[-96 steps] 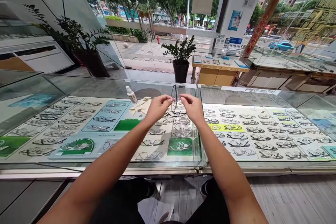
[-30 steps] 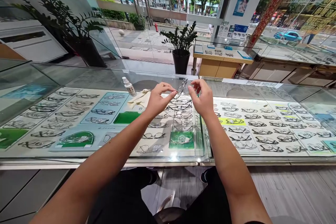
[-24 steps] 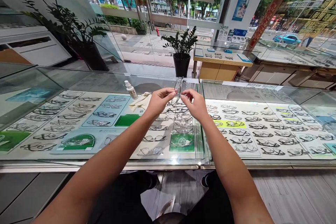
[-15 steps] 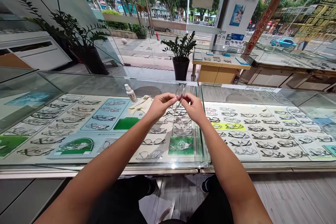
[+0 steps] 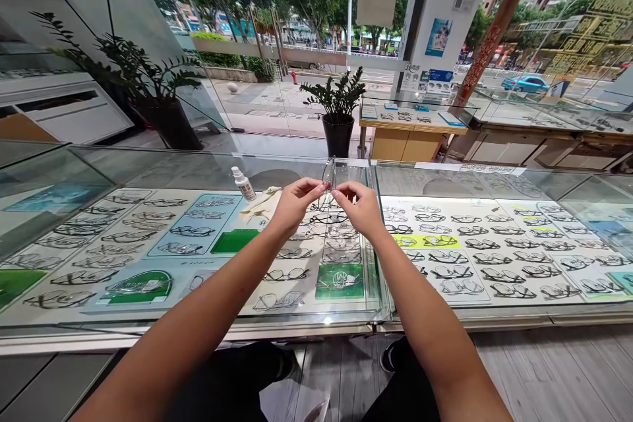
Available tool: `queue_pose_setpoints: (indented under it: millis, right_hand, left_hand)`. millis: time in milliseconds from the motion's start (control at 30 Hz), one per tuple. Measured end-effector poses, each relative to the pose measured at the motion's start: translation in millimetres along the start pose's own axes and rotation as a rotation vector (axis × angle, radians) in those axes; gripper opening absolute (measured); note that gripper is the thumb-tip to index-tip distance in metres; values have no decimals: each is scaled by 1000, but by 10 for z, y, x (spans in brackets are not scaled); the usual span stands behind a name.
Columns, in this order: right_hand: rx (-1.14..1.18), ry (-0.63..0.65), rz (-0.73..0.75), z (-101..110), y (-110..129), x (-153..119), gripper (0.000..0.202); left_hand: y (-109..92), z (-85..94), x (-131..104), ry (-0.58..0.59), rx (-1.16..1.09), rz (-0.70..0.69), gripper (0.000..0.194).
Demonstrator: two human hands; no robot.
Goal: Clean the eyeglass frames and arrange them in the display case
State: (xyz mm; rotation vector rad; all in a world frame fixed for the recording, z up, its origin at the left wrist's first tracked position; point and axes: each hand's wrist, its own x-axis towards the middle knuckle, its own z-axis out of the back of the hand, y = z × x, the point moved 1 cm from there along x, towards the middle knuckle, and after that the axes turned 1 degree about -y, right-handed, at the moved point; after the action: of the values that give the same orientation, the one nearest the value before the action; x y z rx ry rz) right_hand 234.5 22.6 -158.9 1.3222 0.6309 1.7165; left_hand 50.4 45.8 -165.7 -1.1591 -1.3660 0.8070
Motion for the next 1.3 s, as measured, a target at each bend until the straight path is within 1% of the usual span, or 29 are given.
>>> queue_pose_setpoints:
  millis: [100, 200, 267, 333, 400, 433, 467, 533, 600, 667, 767, 900, 1033, 1100, 1200, 1300]
  right_hand:
    - [-53, -80, -56, 63, -38, 4, 29]
    - [-268, -263, -105, 170, -43, 2, 32]
    - [-412, -381, -73, 233, -28, 1, 34]
    - [-464, -433, 7, 255, -14, -1, 36]
    - [-471, -428, 104, 228, -8, -9, 35]
    - [-478, -401, 154, 198, -10, -16, 34]
    - [-490, -355, 208, 160, -13, -25, 33]
    - [-537, -223, 322, 74, -22, -44, 30]
    - [-615, -96, 422, -1, -28, -61, 31]
    - [-699, -41, 471, -42, -29, -72, 33]
    - [-762, -57, 459, -50, -26, -71, 30]
    - [-776, -86, 433, -36, -30, -63, 28]
    - [-781, -121, 411, -37, -37, -68, 24]
    - [-765, -152, 410, -38, -40, -71, 20]
    - [-736, -170, 412, -41, -51, -72, 15]
    - [-731, -160, 410, -49, -69, -69, 18]
  left_hand:
    - [28, 63, 39, -46, 36, -20, 38]
    - [81, 132, 86, -51, 96, -45, 39]
    - [116, 154, 103, -27, 132, -55, 41]
    - [134, 152, 103, -9, 126, -34, 42]
    - [130, 133, 89, -10, 73, 9, 45]
    - [121, 122, 80, -19, 42, 28, 46]
    - [110, 112, 71, -28, 19, 41, 47]
    - [91, 96, 57, -34, 5, 49, 48]
    - [88, 88, 52, -20, 6, 41, 47]
    - [102, 86, 55, -8, 9, 23, 46]
    - [140, 93, 65, -25, 14, -5, 44]
    - [187, 105, 78, -61, 8, -18, 41]
    - [206, 104, 77, -73, 23, -23, 41]
    - [211, 96, 68, -61, 33, -21, 40]
    - [223, 71, 46, -11, 72, -19, 39]
    - [238, 39, 22, 24, 106, -23, 39]
